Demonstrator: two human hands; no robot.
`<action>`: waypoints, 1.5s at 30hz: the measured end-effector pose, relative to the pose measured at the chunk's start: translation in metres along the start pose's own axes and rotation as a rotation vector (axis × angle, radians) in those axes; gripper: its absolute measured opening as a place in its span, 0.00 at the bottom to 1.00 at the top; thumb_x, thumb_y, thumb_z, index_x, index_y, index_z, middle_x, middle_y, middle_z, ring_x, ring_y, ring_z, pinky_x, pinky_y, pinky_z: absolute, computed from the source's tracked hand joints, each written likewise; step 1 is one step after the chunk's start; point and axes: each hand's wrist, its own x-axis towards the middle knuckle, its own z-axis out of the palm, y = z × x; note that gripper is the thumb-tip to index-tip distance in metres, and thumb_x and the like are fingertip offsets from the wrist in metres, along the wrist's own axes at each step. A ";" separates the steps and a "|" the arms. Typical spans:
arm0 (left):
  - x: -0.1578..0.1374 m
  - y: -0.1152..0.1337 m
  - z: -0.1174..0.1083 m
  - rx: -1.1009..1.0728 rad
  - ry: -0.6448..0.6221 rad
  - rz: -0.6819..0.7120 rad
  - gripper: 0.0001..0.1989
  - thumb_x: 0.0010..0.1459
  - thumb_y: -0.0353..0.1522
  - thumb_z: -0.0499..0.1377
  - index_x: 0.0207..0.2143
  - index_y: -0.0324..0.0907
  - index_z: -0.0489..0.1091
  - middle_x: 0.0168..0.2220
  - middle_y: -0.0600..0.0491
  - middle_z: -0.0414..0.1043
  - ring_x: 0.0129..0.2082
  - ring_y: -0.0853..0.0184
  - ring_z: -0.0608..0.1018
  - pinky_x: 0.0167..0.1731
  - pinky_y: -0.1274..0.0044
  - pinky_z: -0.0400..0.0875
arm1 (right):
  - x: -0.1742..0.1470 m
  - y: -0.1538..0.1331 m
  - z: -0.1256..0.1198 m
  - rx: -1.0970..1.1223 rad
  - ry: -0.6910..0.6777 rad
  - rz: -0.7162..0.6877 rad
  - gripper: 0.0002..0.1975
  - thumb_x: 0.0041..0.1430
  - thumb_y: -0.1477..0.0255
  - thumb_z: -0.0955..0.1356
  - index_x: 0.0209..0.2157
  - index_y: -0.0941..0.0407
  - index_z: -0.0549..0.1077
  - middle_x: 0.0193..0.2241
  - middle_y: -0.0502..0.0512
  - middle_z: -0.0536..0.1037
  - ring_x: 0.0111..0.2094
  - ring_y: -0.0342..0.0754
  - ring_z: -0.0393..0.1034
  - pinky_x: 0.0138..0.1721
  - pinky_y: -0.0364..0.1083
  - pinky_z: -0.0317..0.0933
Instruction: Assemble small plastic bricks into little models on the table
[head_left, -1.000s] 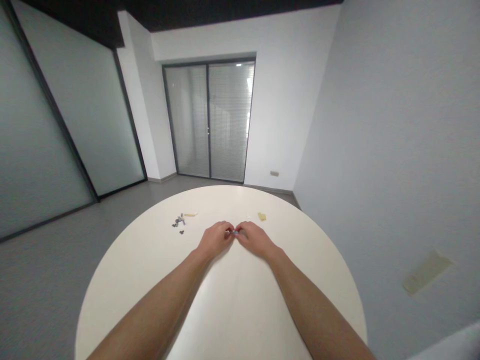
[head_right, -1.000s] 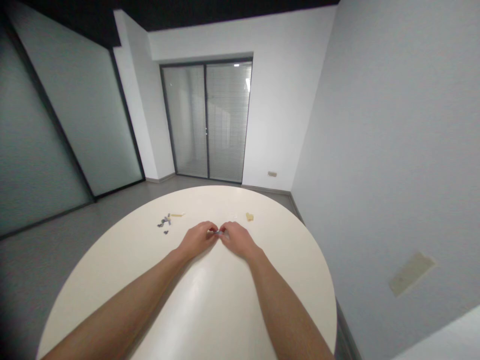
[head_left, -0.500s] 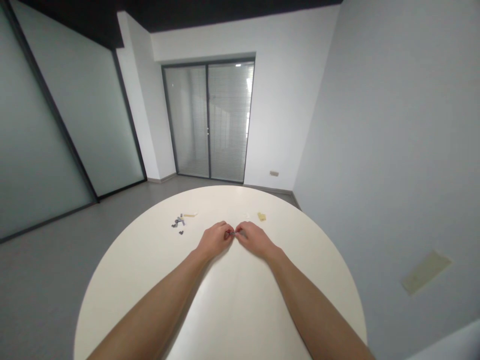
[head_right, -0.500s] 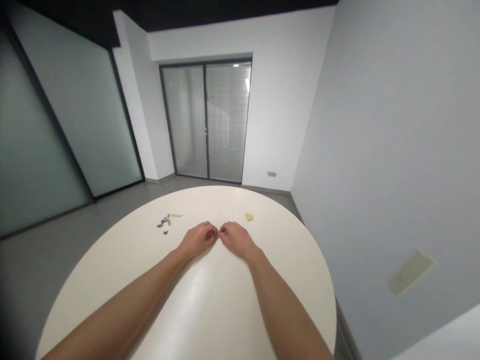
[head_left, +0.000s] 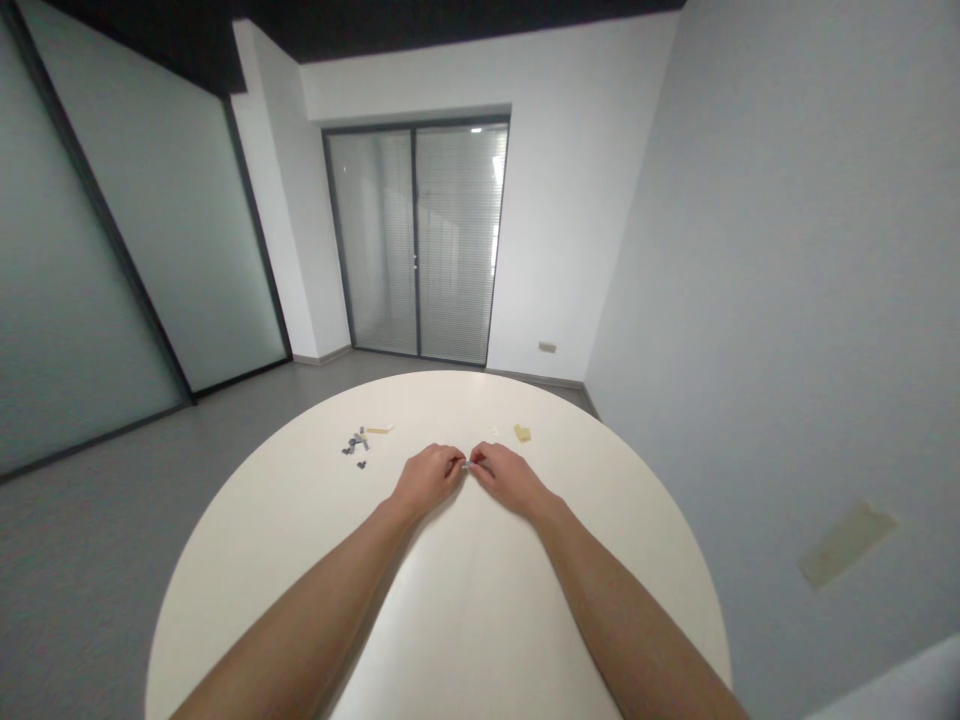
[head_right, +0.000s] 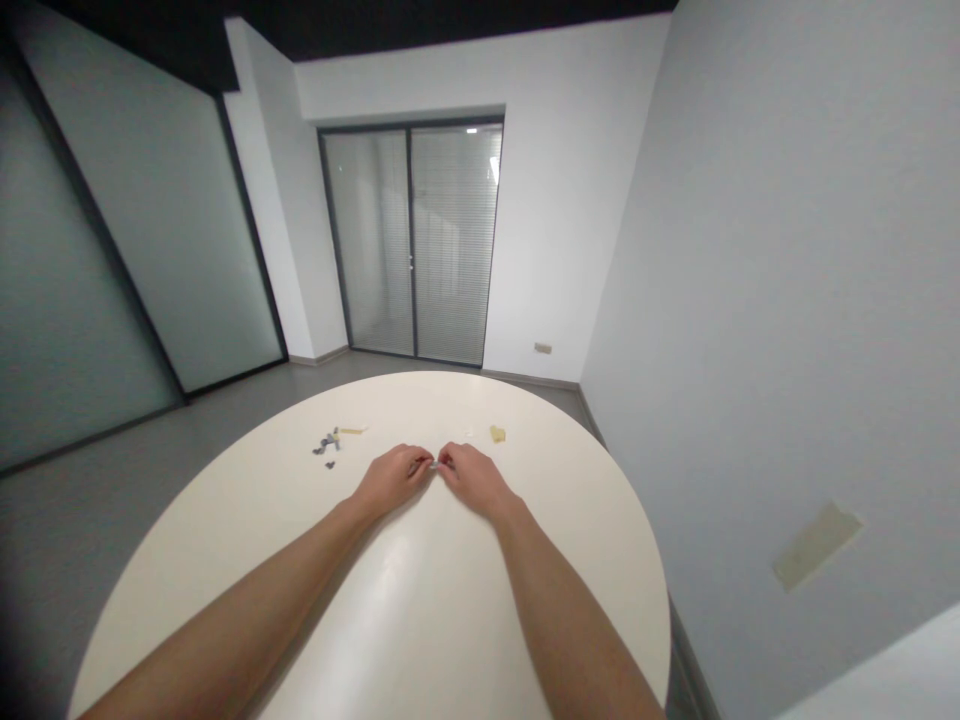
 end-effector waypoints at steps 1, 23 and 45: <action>0.000 0.000 0.000 -0.008 0.003 -0.002 0.12 0.63 0.37 0.51 0.39 0.47 0.73 0.37 0.53 0.77 0.40 0.64 0.74 0.36 0.76 0.64 | 0.000 0.000 0.000 0.001 0.002 -0.002 0.05 0.63 0.69 0.66 0.40 0.54 0.70 0.36 0.53 0.75 0.39 0.45 0.67 0.40 0.43 0.57; -0.001 0.006 -0.005 -0.064 -0.014 -0.043 0.09 0.58 0.31 0.55 0.40 0.46 0.73 0.42 0.54 0.76 0.43 0.65 0.74 0.39 0.77 0.67 | 0.001 -0.005 -0.001 -0.018 -0.014 0.031 0.07 0.61 0.76 0.63 0.39 0.55 0.72 0.37 0.53 0.76 0.39 0.45 0.68 0.41 0.43 0.57; 0.000 0.002 -0.004 -0.085 0.030 0.006 0.09 0.62 0.34 0.55 0.42 0.47 0.72 0.42 0.54 0.74 0.43 0.67 0.74 0.39 0.78 0.67 | 0.001 -0.008 -0.001 -0.016 0.016 0.067 0.08 0.64 0.69 0.64 0.42 0.54 0.70 0.39 0.54 0.76 0.40 0.46 0.69 0.41 0.43 0.58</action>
